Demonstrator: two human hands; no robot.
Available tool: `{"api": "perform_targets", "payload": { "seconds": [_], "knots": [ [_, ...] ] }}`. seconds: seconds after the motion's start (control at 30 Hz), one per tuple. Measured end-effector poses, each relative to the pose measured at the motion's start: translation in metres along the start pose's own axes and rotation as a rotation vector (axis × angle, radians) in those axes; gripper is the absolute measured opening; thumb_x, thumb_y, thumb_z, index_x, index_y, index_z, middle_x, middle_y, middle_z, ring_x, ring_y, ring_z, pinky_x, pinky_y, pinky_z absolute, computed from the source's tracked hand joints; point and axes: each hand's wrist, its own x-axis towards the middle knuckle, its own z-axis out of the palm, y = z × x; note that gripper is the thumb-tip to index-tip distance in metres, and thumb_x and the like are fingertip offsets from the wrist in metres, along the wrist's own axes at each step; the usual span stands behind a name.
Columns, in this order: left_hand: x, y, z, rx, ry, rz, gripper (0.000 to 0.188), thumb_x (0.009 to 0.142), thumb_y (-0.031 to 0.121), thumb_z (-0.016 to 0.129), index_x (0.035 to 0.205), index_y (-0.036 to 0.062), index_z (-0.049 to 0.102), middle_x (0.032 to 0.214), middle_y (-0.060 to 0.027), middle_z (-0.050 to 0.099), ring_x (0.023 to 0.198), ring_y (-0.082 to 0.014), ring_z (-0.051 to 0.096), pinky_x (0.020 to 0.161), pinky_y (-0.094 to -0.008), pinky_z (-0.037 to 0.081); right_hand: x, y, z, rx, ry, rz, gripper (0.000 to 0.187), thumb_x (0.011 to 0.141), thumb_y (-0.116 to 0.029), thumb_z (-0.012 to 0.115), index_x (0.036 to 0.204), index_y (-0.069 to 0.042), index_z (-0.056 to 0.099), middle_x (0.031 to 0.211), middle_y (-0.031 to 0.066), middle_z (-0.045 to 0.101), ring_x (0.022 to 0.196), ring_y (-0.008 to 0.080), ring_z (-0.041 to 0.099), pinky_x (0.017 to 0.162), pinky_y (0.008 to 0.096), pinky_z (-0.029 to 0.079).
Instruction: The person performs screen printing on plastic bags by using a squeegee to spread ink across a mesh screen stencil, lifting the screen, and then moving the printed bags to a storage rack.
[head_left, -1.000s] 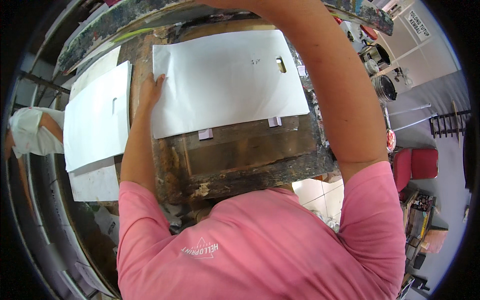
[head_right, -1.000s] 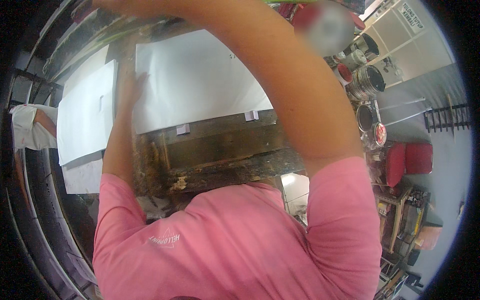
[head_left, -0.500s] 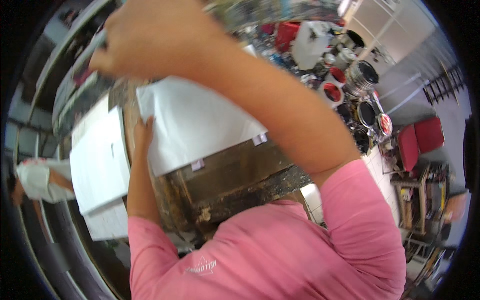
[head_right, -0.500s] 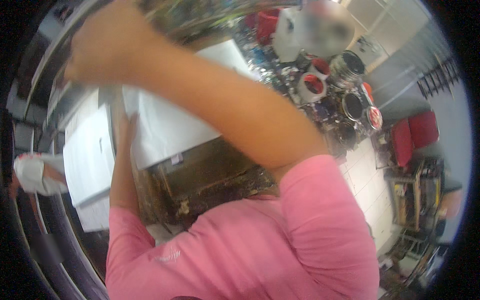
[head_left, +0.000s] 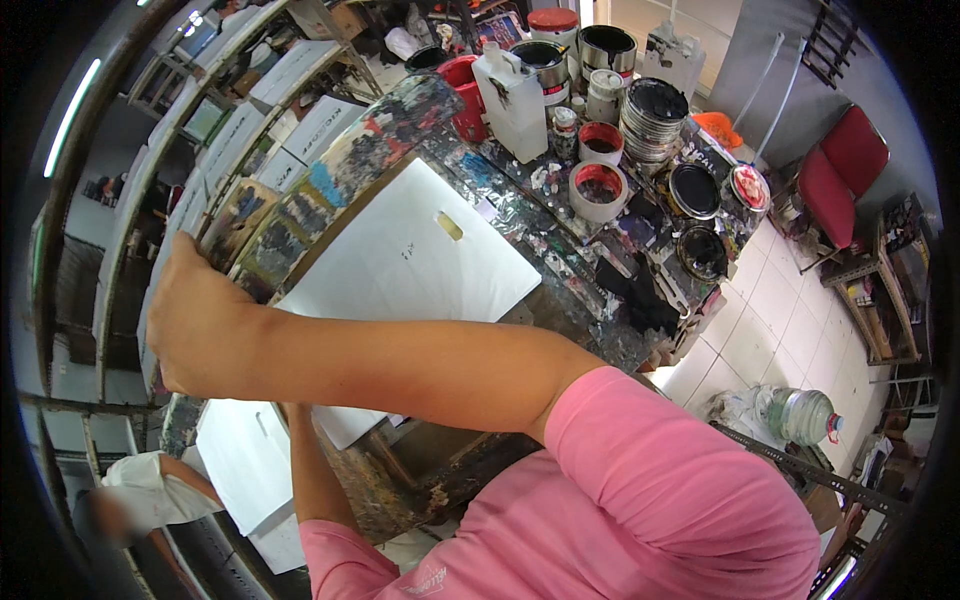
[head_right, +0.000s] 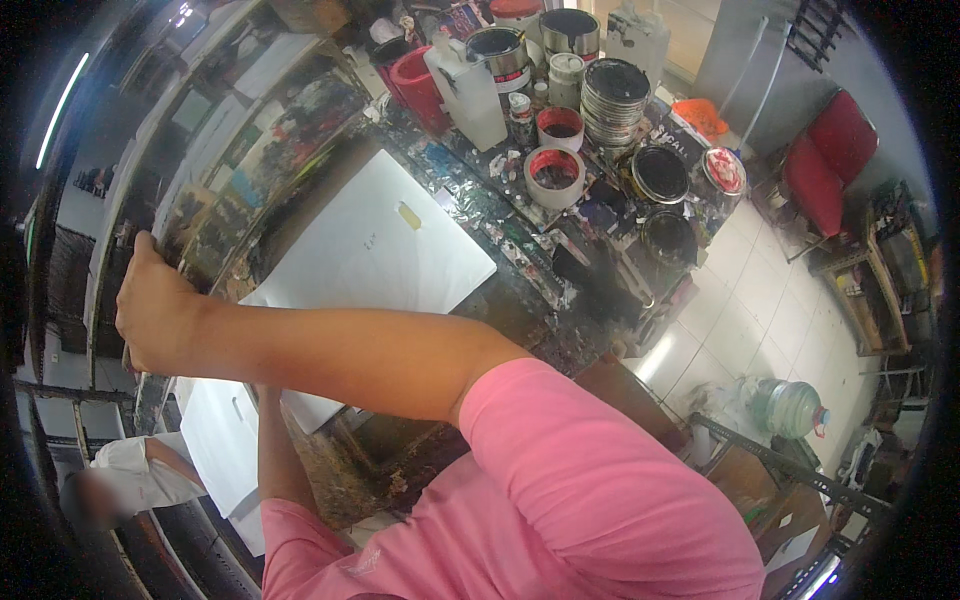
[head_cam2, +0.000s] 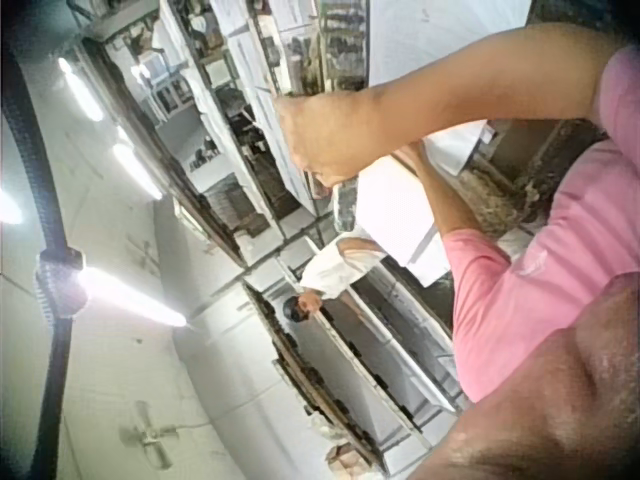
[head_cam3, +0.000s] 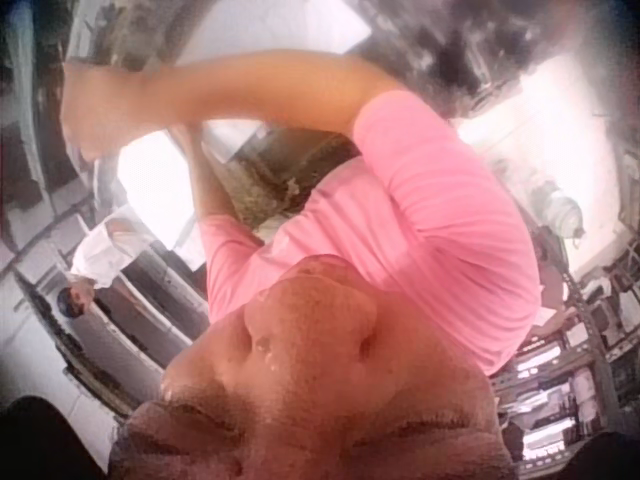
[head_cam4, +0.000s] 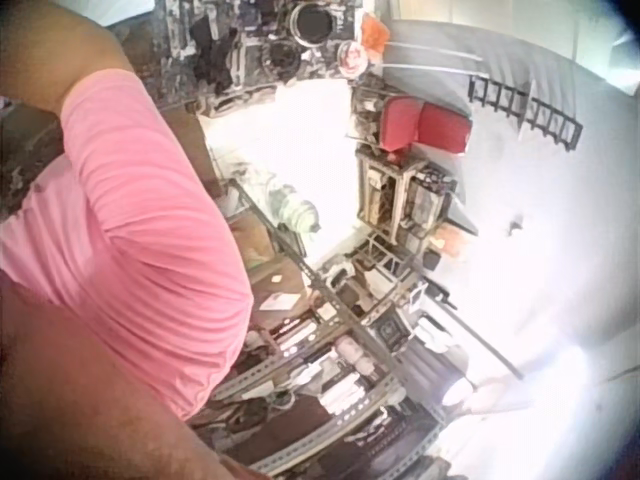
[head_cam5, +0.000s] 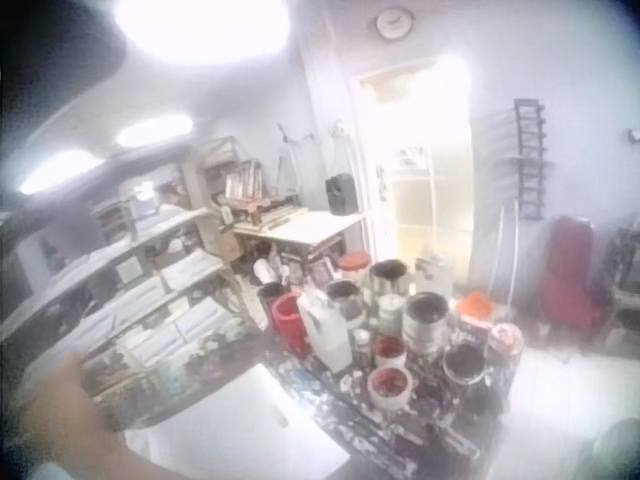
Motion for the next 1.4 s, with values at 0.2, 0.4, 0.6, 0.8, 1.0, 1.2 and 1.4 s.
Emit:
{"api": "perform_targets", "payload": {
  "seconds": [0.2,0.4,0.6,0.8,1.0,1.2,1.4],
  "knots": [
    [-0.001,-0.006,0.000,0.070,-0.001,-0.003,0.072,0.105,0.043,0.064,0.152,-0.0089,0.047,0.159,-0.0341,0.045,0.149,-0.0489,0.041,0.124,-0.0483,0.033,-0.005,0.002,-0.003,0.001,0.058,0.008,0.036,0.098,-0.044,0.059,0.108,-0.021,0.085,0.099,0.0022,0.080,0.093,0.0241,0.071,0.090,0.0542,0.038],
    [0.004,-0.014,0.004,0.195,0.030,-0.005,0.072,0.104,0.042,0.066,0.153,-0.0085,0.048,0.159,-0.0344,0.046,0.148,-0.0492,0.042,0.124,-0.0484,0.034,-0.006,0.005,-0.008,0.059,0.112,0.009,0.035,0.091,-0.044,0.064,0.092,-0.016,0.085,0.090,0.0067,0.079,0.087,0.0259,0.073,0.083,0.0503,0.040],
    [-0.035,0.102,-0.071,-0.230,0.024,-0.617,0.075,0.104,0.045,0.069,0.153,-0.0080,0.048,0.154,-0.0306,0.053,0.141,-0.0393,0.055,0.120,-0.0470,0.041,-0.008,0.009,-0.009,0.219,0.106,0.124,0.048,0.094,-0.050,0.061,0.095,-0.005,0.079,0.086,0.0146,0.078,0.089,0.0322,0.075,0.090,0.0474,0.046],
    [-0.118,0.230,-0.155,-1.624,0.226,-0.221,0.107,0.098,0.077,0.054,0.158,-0.0086,0.033,0.142,-0.0286,0.061,0.135,-0.0395,0.060,0.124,-0.0561,0.038,-0.061,-0.014,0.016,0.015,0.233,0.052,0.056,0.095,-0.049,0.063,0.119,0.001,0.065,0.090,0.0166,0.072,0.088,0.0347,0.068,0.087,0.0479,0.046],
    [-0.194,0.236,-0.118,-1.904,0.246,-0.956,0.127,0.094,0.088,0.044,0.155,-0.0189,0.011,0.146,-0.0437,0.045,0.139,-0.0522,0.051,0.121,-0.0608,0.041,-0.157,-0.029,0.066,0.042,-0.377,-0.026,0.038,0.096,-0.044,0.071,0.110,-0.009,0.072,0.106,0.0126,0.069,0.097,0.0353,0.063,0.085,0.0482,0.047],
    [-0.241,0.204,-0.051,-1.921,0.025,-0.928,0.112,0.098,0.088,0.032,0.149,-0.0114,0.044,0.136,-0.0297,0.064,0.131,-0.0387,0.062,0.116,-0.0488,0.049,-0.211,-0.036,0.113,0.290,-0.596,0.142,0.037,0.097,-0.045,0.071,0.108,-0.010,0.071,0.093,0.0136,0.070,0.094,0.0381,0.070,0.078,0.0525,0.055],
    [-0.250,0.195,-0.037,-1.961,0.034,-0.986,0.116,0.097,0.090,0.030,0.155,-0.0103,0.037,0.144,-0.0311,0.058,0.136,-0.0407,0.058,0.118,-0.0515,0.046,-0.230,-0.055,0.137,0.171,-0.583,0.137,0.040,0.088,-0.036,0.079,0.118,-0.011,0.071,0.102,0.0079,0.069,0.097,0.0306,0.067,0.078,0.0452,0.058]
  ]
}}
